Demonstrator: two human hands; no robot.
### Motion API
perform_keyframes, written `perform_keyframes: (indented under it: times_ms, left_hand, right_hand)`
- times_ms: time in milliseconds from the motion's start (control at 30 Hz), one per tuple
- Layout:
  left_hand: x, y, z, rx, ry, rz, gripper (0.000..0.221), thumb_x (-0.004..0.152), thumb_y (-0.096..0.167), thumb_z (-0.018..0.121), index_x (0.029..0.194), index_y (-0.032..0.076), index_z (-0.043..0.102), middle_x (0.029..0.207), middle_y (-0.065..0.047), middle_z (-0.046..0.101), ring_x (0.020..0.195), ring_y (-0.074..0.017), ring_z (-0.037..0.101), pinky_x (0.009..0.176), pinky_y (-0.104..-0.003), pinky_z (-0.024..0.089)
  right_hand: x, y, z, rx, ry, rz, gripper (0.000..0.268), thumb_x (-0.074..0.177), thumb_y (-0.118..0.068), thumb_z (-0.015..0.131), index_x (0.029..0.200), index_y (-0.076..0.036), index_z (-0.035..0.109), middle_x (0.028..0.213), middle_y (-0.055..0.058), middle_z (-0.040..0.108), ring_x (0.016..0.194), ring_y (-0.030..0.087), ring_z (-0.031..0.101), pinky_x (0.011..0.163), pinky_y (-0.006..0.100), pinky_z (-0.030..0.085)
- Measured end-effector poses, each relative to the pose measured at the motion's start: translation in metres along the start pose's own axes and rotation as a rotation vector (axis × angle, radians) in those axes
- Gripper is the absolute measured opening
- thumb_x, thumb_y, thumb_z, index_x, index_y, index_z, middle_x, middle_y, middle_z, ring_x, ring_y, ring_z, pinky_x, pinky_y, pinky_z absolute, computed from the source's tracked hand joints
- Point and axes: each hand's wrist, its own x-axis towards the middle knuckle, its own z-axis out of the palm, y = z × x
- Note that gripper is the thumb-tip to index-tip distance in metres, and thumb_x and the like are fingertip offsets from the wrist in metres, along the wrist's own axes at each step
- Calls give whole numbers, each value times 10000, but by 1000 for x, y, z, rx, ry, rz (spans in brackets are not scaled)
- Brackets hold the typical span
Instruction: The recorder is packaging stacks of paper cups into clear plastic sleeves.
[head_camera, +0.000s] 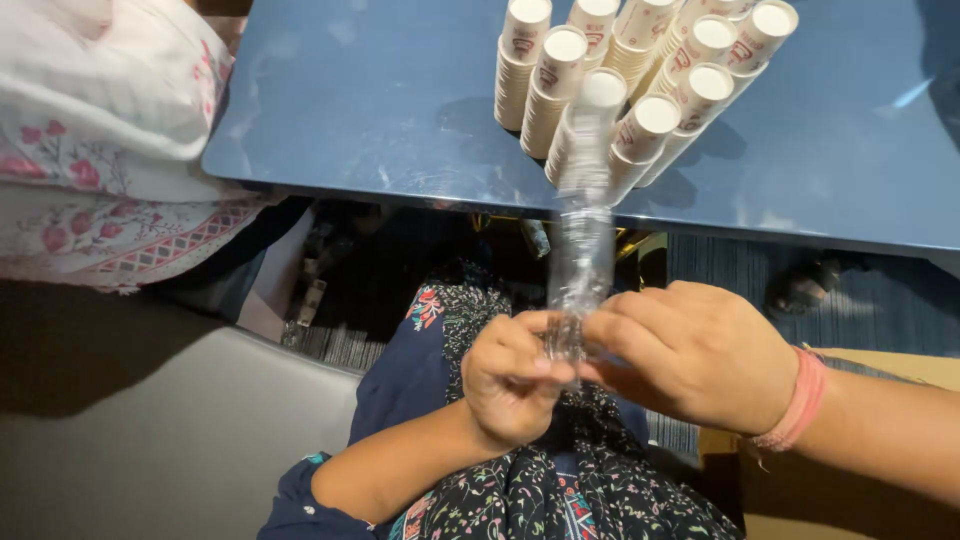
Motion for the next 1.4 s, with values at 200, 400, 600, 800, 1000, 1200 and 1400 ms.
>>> perform_keyframes:
  times_ms: [200,400,600,800,1000,1200,1400]
  left_hand:
    - [12,17,-4,218,-327,239,430,852,-35,852,1130,108,557,949,-59,575,1081,-317,699,975,-411,619]
    - [12,24,2,340,-277,165,369,731,-20,911,956,105,647,767,0,547,821,-180,649,1006,-503,585]
    - [5,20,-13,339,-139,-34,264,912,-1,865,1009,105,643,952,-33,695,1094,-280,765,935,-324,650]
    - [34,18,-22,-303,-229,-343,945,791,297,944,1503,248,324,1489,-39,429,1452,-236,485,1257,-447,471]
    - [79,26,-16,-819,-25,-607,1173,870,319,871,1672,204,22,1479,-174,499,1370,-330,544,1199,-479,436]
    - [61,-6,-53,-832,303,-700,589,1054,99,683,1558,98,379,1237,-91,621,1195,-210,591,1051,-398,503]
    - [85,1,-85,-639,626,-924,272,930,117,633,1192,136,563,1106,-73,704,1061,-217,657,886,-387,513]
  right_hand:
    - [3,-9,-17,281,39,162,380,809,-258,802,1067,-53,612,930,76,681,695,226,673,570,318,533]
    - [-4,-13,-8,166,55,263,301,782,-142,785,1030,-52,639,776,54,658,643,219,676,553,336,529]
    - [-12,-5,-4,68,205,365,260,799,-75,787,991,-43,614,811,69,671,669,200,686,592,323,539]
    - [2,-6,-14,-38,153,199,231,790,-14,742,990,-52,633,856,73,671,732,248,676,642,361,540]
    - [48,-14,-6,-252,11,59,157,807,-132,744,929,-93,653,759,31,592,629,206,609,570,369,491]
    - [107,-5,37,-282,110,233,190,843,-224,762,867,-122,604,734,27,547,648,219,607,570,379,476]
    - [123,-21,106,-86,467,377,242,788,-154,802,949,-98,630,821,43,607,680,228,616,607,370,493]
